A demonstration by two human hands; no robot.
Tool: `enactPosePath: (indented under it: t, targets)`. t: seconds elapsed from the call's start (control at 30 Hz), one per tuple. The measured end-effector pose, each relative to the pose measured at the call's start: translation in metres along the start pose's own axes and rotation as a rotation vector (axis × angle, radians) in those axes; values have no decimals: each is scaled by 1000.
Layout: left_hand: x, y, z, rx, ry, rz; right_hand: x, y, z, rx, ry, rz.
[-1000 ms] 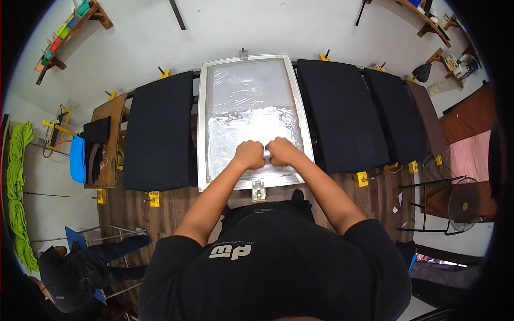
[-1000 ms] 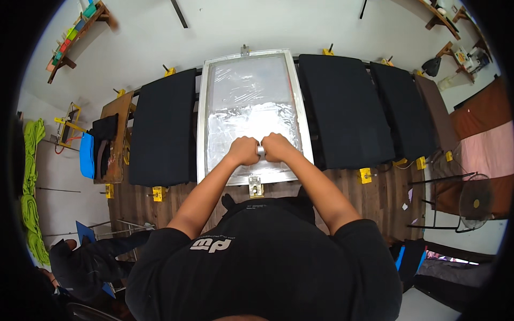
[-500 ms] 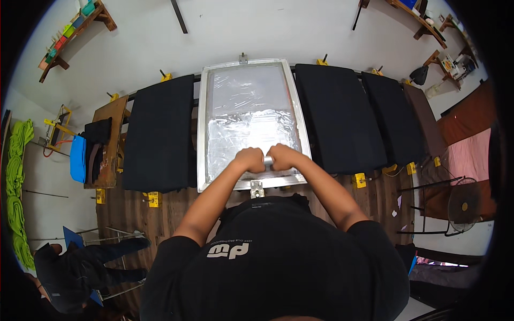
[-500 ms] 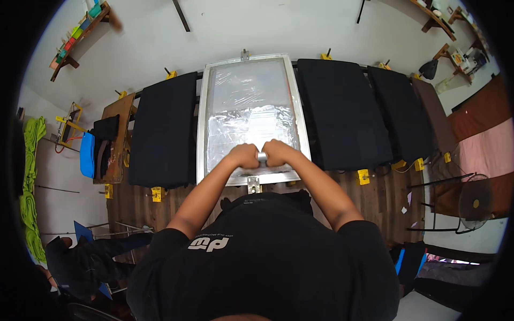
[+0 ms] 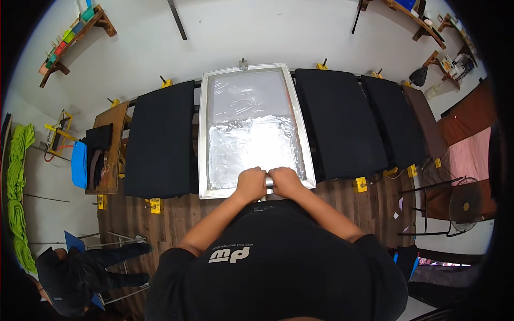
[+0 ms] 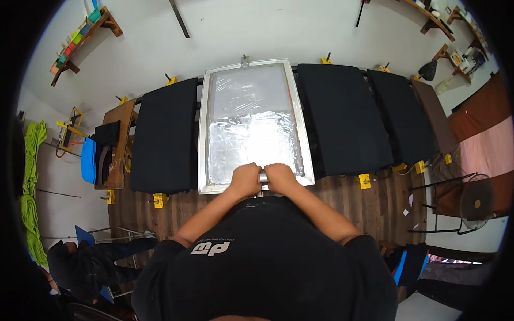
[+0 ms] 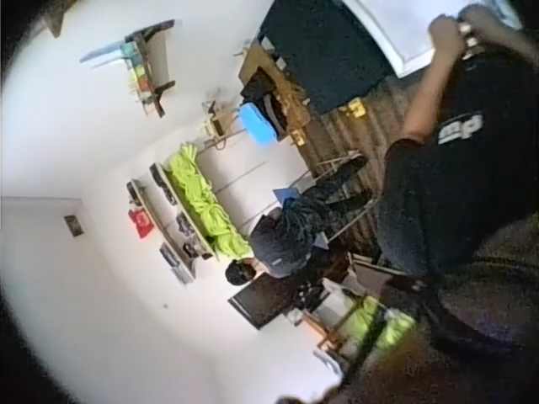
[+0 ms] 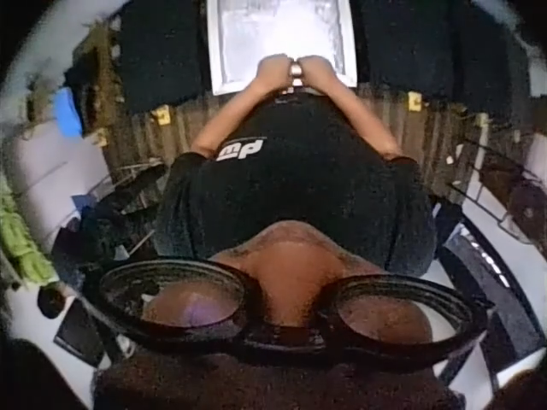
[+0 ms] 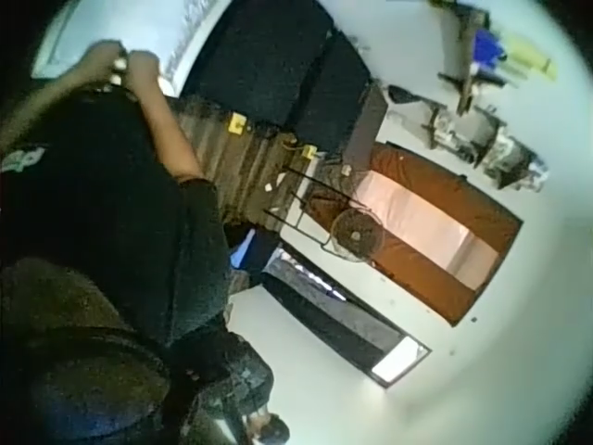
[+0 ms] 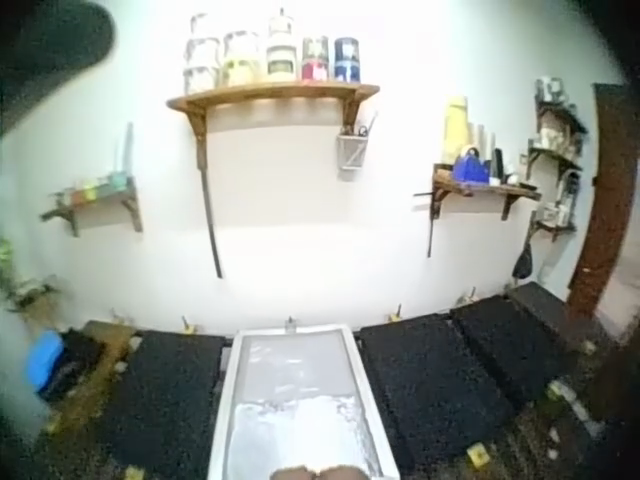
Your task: Using a squeegee to apply ink through a screen onto t-shirts.
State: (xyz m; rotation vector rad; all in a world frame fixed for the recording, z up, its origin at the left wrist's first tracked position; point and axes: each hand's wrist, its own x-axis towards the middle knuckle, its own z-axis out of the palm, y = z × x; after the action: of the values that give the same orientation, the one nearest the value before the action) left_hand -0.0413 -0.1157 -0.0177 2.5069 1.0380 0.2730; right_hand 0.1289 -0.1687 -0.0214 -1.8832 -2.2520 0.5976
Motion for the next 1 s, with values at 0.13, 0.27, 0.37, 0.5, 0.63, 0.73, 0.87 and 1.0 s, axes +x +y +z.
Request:
enactPosePath:
  t: [0.13,0.27,0.37,0.5,0.63,0.73,0.87,1.0]
  targets:
    - [44,-3,-38,29,-278,-141,37,15,-45,20,-119,-47]
    - [90,-32,-33,85,-123,-159,92,38,-45,-11,65,-62]
    - [100,-37,-29,144,-170,-183,102,40,-41,-83,29,-72]
    - [93,-26,-33,137,-264,-169,89,42,-40,-81,-30,-92]
    - [52,-13,-27,95,-319,-154,50,21,-25,-83,-100,-107]
    - [23,4,-28,80,-310,-131,23,6,-19,-63,-123,-61]
    - [25,-1,-31,10,-365,-162,27,6,-34,38,-220,-45]
    - [63,-15,-38,58,-184,-140,60,17,-53,29,-51,7]
